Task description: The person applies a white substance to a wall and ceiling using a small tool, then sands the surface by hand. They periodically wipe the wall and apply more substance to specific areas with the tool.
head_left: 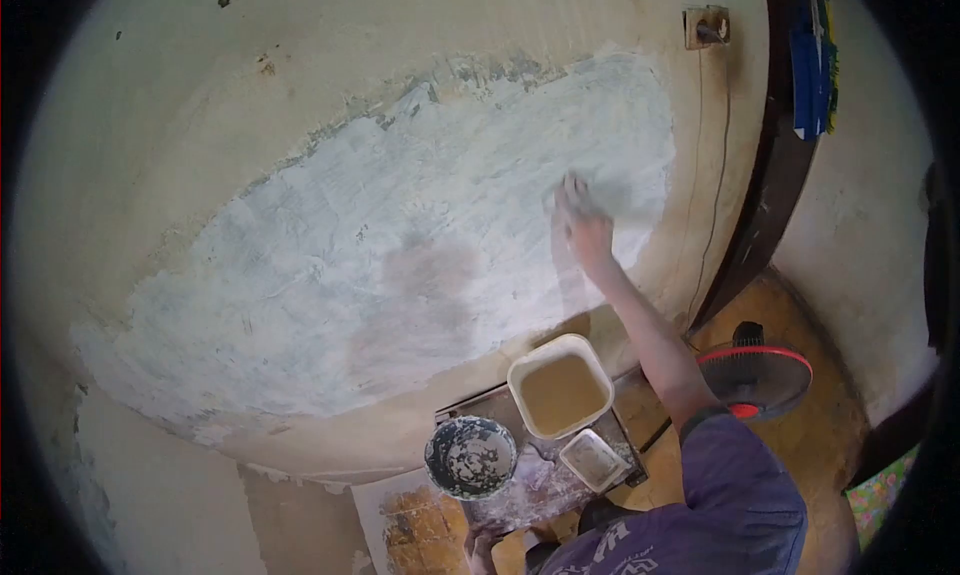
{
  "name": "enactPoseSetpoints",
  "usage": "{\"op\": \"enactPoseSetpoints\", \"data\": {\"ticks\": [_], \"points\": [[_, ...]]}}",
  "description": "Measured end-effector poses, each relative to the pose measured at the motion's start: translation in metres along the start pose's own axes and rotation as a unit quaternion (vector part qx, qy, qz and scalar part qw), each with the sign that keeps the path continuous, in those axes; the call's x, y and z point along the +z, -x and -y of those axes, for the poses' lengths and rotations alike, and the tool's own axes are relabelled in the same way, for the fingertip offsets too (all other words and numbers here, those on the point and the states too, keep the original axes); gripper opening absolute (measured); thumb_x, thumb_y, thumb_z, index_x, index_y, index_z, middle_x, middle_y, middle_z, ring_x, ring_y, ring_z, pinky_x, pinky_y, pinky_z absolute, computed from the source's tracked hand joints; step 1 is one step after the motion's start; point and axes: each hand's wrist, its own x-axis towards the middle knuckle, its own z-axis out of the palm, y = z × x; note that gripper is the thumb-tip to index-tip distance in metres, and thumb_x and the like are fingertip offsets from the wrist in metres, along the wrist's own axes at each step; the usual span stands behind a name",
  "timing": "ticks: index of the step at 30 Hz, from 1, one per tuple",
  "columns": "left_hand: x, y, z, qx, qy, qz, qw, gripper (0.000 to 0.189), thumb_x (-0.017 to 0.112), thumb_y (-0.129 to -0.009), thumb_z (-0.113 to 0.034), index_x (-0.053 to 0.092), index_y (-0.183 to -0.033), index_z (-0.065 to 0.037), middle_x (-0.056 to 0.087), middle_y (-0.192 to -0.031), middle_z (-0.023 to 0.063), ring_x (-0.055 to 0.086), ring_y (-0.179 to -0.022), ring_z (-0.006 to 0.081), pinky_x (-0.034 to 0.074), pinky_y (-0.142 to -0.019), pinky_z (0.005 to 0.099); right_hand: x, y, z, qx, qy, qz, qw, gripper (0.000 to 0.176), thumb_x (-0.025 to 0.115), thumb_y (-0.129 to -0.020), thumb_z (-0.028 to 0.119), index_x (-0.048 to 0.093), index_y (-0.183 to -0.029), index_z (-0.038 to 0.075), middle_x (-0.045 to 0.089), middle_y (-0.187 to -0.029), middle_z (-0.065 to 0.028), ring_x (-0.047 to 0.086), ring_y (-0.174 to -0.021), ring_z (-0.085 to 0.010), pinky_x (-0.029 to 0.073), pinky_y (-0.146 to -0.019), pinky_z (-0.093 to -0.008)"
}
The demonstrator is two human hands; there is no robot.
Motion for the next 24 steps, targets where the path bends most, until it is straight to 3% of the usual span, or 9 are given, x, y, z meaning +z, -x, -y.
{"op": "enactPoseSetpoints", "data": {"ticks": [3, 5, 8, 11, 16, 19, 22, 23, 24], "points": [[0.011, -0.002, 0.006, -0.002, -0.001, -0.004, 1.000, 0.049, 0.057, -0.095, -0.034, 0.049, -0.135, -0.006, 0.060, -0.122, 0.0152, 0.062, -0.105, 0.0255, 0.054, -0.082, 0.0374, 0.011, 0.099, -0.005, -0.043, -0.079, 0.088, 0.992, 0.059, 0.061, -0.075, 0.000, 0.049, -0.132, 0.004, 0.053, -0.133, -0.0193, 0.060, -0.111, -0.0365, 0.055, -0.082, -0.0398], [0.016, -0.007, 0.007, -0.004, -0.003, 0.001, 1.000, 0.049, 0.057, -0.095, -0.034, 0.049, -0.135, -0.006, 0.060, -0.122, 0.0153, 0.061, -0.105, 0.0256, 0.055, -0.081, 0.0374, 0.005, 0.147, -0.008, 0.044, -0.024, 0.402, 0.914, 0.061, 0.063, -0.073, 0.002, 0.050, -0.132, 0.006, 0.058, -0.127, -0.0164, 0.066, -0.091, -0.0328, 0.056, -0.076, -0.0420], [0.021, -0.019, 0.004, -0.006, -0.002, 0.012, 1.000, 0.049, 0.058, -0.095, -0.034, 0.049, -0.135, -0.006, 0.060, -0.122, 0.0154, 0.061, -0.105, 0.0257, 0.055, -0.081, 0.0374, -0.024, 0.139, -0.027, 0.008, -0.139, 0.391, 0.910, 0.052, 0.062, -0.073, 0.001, 0.060, -0.124, 0.009, 0.068, -0.111, -0.0134, 0.069, -0.093, -0.0289, 0.056, -0.080, -0.0413], [0.025, -0.025, -0.002, -0.008, -0.005, 0.023, 1.000, 0.049, 0.058, -0.095, -0.033, 0.049, -0.135, -0.006, 0.060, -0.123, 0.0154, 0.061, -0.105, 0.0258, 0.055, -0.080, 0.0374, -0.032, 0.068, -0.054, -0.055, -0.139, 0.033, 0.988, 0.067, 0.064, -0.069, -0.002, 0.055, -0.134, 0.014, 0.063, -0.126, -0.0115, 0.067, -0.090, -0.0293, 0.055, -0.076, -0.0409], [0.023, -0.037, -0.001, -0.031, -0.026, 0.008, 0.999, 0.048, 0.061, -0.093, -0.029, 0.049, -0.134, -0.008, 0.059, -0.124, 0.0150, 0.062, -0.103, 0.0253, 0.059, -0.076, 0.0408, -0.051, -0.062, -0.086, 0.026, 0.005, -0.049, 0.998, 0.061, 0.060, -0.074, -0.003, 0.055, -0.133, 0.011, 0.054, -0.138, -0.0139, 0.065, -0.104, -0.0303, 0.055, -0.083, -0.0387], [0.030, -0.038, -0.007, -0.047, -0.013, 0.026, 0.998, 0.047, 0.061, -0.093, -0.029, 0.050, -0.134, -0.009, 0.059, -0.125, 0.0150, 0.062, -0.102, 0.0251, 0.059, -0.077, 0.0418, -0.012, -0.024, -0.076, 0.121, 0.018, 0.053, 0.991, 0.058, 0.059, -0.078, 0.002, 0.052, -0.134, 0.007, 0.051, -0.139, -0.0203, 0.063, -0.108, -0.0340, 0.056, -0.082, -0.0381], [0.020, -0.041, 0.024, -0.023, 0.002, -0.010, 1.000, 0.047, 0.061, -0.093, -0.028, 0.050, -0.134, -0.008, 0.058, -0.126, 0.0149, 0.062, -0.102, 0.0247, 0.059, -0.076, 0.0430, 0.008, 0.072, -0.053, -0.008, 0.089, 0.076, 0.993, 0.056, 0.057, -0.081, 0.003, 0.046, -0.136, -0.002, 0.049, -0.136, -0.0274, 0.062, -0.111, -0.0371, 0.057, -0.078, -0.0394], [0.022, -0.037, 0.027, -0.016, -0.006, -0.001, 1.000, 0.047, 0.060, -0.093, -0.029, 0.050, -0.134, -0.007, 0.059, -0.126, 0.0150, 0.062, -0.102, 0.0245, 0.058, -0.077, 0.0420, 0.002, 0.102, -0.039, -0.019, 0.069, 0.171, 0.983, 0.052, 0.056, -0.081, 0.001, 0.048, -0.132, -0.003, 0.058, -0.125, -0.0266, 0.066, -0.101, -0.0358, 0.058, -0.075, -0.0403], [0.024, -0.035, 0.025, -0.007, -0.016, 0.008, 1.000, 0.047, 0.059, -0.094, -0.029, 0.050, -0.134, -0.006, 0.059, -0.125, 0.0151, 0.062, -0.102, 0.0243, 0.058, -0.077, 0.0409, -0.004, 0.116, -0.030, 0.077, -0.041, 0.448, 0.890, 0.046, 0.055, -0.083, 0.000, 0.051, -0.128, -0.003, 0.064, -0.110, -0.0255, 0.069, -0.092, -0.0361, 0.058, -0.075, -0.0424]]}}
